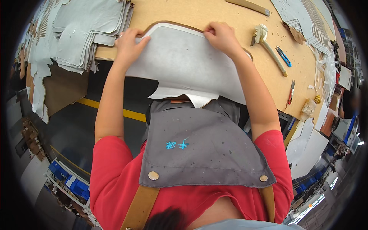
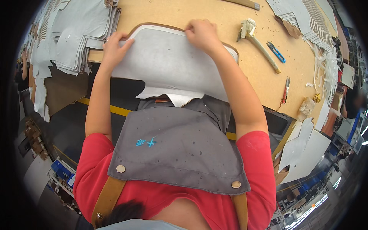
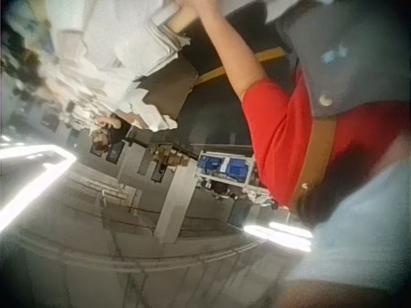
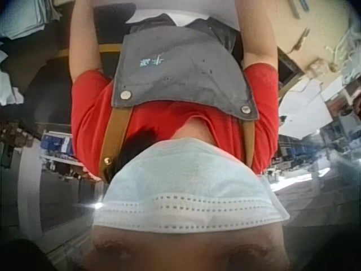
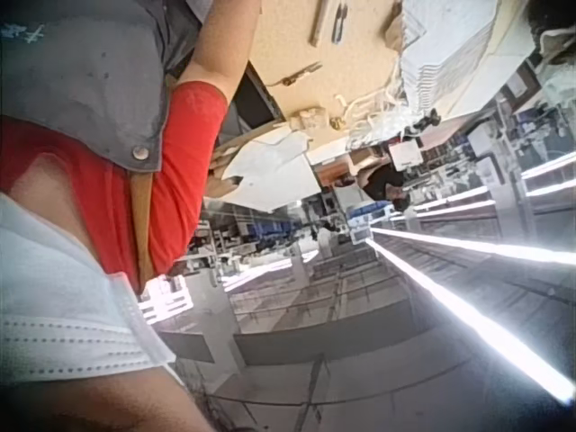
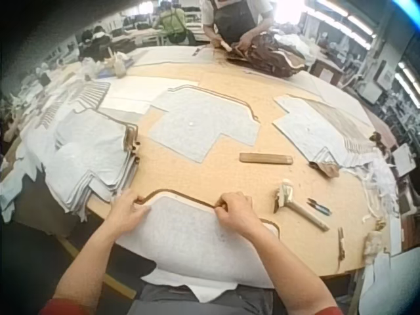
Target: Scoring, gluing, and folding the edges of leather pieces in a workshop environment.
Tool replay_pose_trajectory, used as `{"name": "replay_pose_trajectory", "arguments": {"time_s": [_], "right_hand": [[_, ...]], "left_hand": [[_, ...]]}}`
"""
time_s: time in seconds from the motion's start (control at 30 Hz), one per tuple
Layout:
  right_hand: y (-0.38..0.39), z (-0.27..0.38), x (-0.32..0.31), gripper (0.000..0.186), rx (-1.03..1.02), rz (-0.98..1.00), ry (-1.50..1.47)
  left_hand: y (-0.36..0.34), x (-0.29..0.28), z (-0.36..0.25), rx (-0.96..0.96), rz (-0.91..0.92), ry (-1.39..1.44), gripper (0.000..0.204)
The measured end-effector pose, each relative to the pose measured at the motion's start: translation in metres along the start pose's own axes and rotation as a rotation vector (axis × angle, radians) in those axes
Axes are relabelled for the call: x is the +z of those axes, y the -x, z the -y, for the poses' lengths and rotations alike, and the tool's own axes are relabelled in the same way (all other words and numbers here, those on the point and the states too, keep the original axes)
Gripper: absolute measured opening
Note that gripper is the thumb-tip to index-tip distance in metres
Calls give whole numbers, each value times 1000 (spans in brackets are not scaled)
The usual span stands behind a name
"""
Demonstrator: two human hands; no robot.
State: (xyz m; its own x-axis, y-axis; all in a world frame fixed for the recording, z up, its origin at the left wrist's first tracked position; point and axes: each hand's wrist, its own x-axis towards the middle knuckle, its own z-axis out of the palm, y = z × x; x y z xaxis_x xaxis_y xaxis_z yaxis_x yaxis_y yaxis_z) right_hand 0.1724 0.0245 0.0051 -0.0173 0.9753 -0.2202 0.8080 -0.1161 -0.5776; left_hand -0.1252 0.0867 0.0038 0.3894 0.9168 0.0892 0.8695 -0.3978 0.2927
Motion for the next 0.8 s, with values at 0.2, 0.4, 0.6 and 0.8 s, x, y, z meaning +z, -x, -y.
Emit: {"name": "replay_pose_trajectory", "arguments": {"time_s": [0.2,0.4,0.6,0.8], "right_hand": [[30,-14,-5,19,-62,-249,135],[-34,33,16,32,-351,-272,2],[-44,32,20,22,-401,-208,76],[-31,32,31,17,-523,-339,302]], "left_hand": [[-21,31,-38,152,-2,380,22],[-36,37,-42,195,3,471,21],[-32,35,-45,271,-51,390,19],[-33,31,-34,520,-127,37,22]]}}
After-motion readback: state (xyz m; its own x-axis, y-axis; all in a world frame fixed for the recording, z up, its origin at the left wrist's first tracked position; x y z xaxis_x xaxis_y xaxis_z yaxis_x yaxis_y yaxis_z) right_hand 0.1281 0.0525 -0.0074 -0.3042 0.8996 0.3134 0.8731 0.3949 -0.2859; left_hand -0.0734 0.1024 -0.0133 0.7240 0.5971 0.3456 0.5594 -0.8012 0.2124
